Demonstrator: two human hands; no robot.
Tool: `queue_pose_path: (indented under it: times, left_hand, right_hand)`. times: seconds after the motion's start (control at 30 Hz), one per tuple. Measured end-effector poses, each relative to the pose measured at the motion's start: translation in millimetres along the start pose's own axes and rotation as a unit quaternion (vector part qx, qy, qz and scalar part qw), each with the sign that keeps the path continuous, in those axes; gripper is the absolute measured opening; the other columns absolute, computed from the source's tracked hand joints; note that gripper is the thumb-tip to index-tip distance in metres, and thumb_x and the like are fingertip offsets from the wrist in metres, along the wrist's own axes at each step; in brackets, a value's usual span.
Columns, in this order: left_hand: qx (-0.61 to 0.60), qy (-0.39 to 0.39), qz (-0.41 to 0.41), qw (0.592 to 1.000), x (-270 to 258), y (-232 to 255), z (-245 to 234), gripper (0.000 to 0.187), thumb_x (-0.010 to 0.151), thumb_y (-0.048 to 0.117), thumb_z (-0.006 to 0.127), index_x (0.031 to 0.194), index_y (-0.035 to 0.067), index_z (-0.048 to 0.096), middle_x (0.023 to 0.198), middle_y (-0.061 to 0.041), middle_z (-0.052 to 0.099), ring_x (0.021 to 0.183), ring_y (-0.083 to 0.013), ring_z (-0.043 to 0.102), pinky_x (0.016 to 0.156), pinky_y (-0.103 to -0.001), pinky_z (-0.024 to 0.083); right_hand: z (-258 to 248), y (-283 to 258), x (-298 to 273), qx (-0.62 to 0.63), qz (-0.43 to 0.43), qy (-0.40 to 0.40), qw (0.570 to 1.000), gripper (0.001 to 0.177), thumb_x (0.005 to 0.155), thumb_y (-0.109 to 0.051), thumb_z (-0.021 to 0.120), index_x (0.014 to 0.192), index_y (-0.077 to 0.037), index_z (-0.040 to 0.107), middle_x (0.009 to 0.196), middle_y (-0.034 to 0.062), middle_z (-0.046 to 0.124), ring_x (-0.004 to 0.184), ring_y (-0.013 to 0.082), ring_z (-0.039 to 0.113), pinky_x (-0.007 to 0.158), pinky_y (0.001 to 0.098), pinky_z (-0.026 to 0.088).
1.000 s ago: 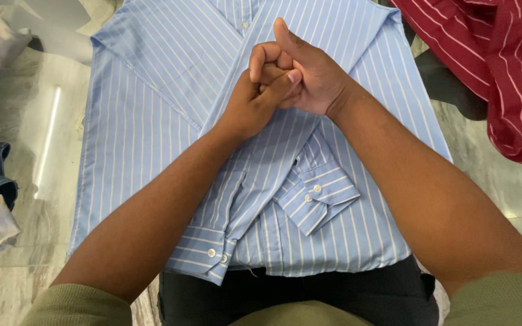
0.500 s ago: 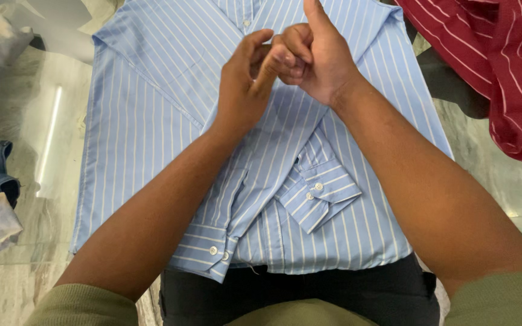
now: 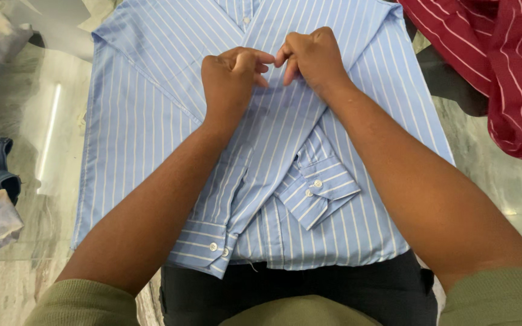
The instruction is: The person irons a light blue striped shirt laid out on a glass table. They smooth the fabric, iron the body and sleeves, fold the sleeves inward, and then fold the shirt in half before ironing the folded edges.
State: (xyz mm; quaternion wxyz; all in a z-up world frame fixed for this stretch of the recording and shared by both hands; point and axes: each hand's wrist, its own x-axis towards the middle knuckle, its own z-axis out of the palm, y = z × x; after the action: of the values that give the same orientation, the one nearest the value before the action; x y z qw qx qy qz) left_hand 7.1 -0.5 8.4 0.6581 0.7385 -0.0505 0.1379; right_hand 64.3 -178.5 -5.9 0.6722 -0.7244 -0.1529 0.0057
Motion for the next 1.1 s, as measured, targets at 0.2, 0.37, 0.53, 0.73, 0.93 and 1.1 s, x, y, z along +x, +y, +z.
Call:
queue_pose_path:
  times: [0.2,0.37,0.53,0.73,0.93,1.1]
  left_hand:
    - [-0.031,0.015,0.086,0.996,10,-19,1,0.01,0.087,-0.002,0.064,0.095,0.002,0.069,0.085,-0.005,0.073,0.073,-0.0088,0.07,0.061,-0.023,0.056]
    - [0.001,-0.025,0.114,0.993,11,-32,0,0.029,0.075,-0.017,0.047,0.084,0.003,0.067,0.074,-0.002,0.065,0.067,-0.0076,0.061,0.059,-0.023,0.047]
    - [0.055,-0.046,0.053,0.996,9,-21,-3,0.028,0.076,-0.015,0.048,0.074,0.006,0.067,0.058,0.0,0.058,0.051,-0.0069,0.048,0.046,-0.026,0.032]
    - [0.155,-0.097,0.167,0.969,5,-14,0,0.025,0.069,-0.016,0.051,0.068,0.005,0.063,0.058,-0.001,0.056,0.052,-0.0077,0.047,0.046,-0.029,0.03]
    - [0.072,-0.15,0.18,0.969,5,-30,4,0.024,0.074,-0.016,0.05,0.075,0.004,0.064,0.062,-0.002,0.059,0.057,-0.0075,0.052,0.05,-0.027,0.036]
    - [0.024,-0.199,0.093,0.975,8,-34,2,0.025,0.074,-0.014,0.047,0.081,0.002,0.065,0.062,-0.004,0.064,0.056,-0.0086,0.058,0.05,-0.025,0.042]
  right_hand:
    - [11,-8,-6,-0.139,-0.101,-0.035,0.985,0.015,0.091,-0.007,0.07,0.076,-0.005,0.069,0.074,0.0024,0.071,0.065,0.0067,0.062,0.058,0.0227,0.049]
    - [13,-7,-7,-0.139,-0.157,-0.059,0.976,0.011,0.08,0.006,0.062,0.083,-0.005,0.063,0.08,-0.0001,0.068,0.072,0.0077,0.064,0.062,0.0235,0.051]
    - [13,-5,-12,-0.195,-0.12,-0.06,0.971,0.018,0.074,0.01,0.059,0.077,-0.006,0.063,0.072,0.0021,0.065,0.067,0.0096,0.06,0.057,0.0267,0.046]
    - [26,3,-10,-0.274,-0.225,-0.043,0.934,0.013,0.073,0.005,0.069,0.075,-0.008,0.064,0.073,0.0037,0.071,0.063,0.0158,0.065,0.056,0.0313,0.05]
    - [23,5,-10,-0.329,-0.184,-0.031,0.925,0.01,0.083,-0.003,0.072,0.076,-0.004,0.065,0.073,0.0076,0.07,0.062,0.0207,0.063,0.059,0.0328,0.049]
    - [-8,-15,-38,-0.225,-0.068,0.008,0.972,0.016,0.085,-0.004,0.069,0.1,-0.006,0.073,0.084,0.0044,0.073,0.075,0.0127,0.067,0.065,0.0278,0.053]
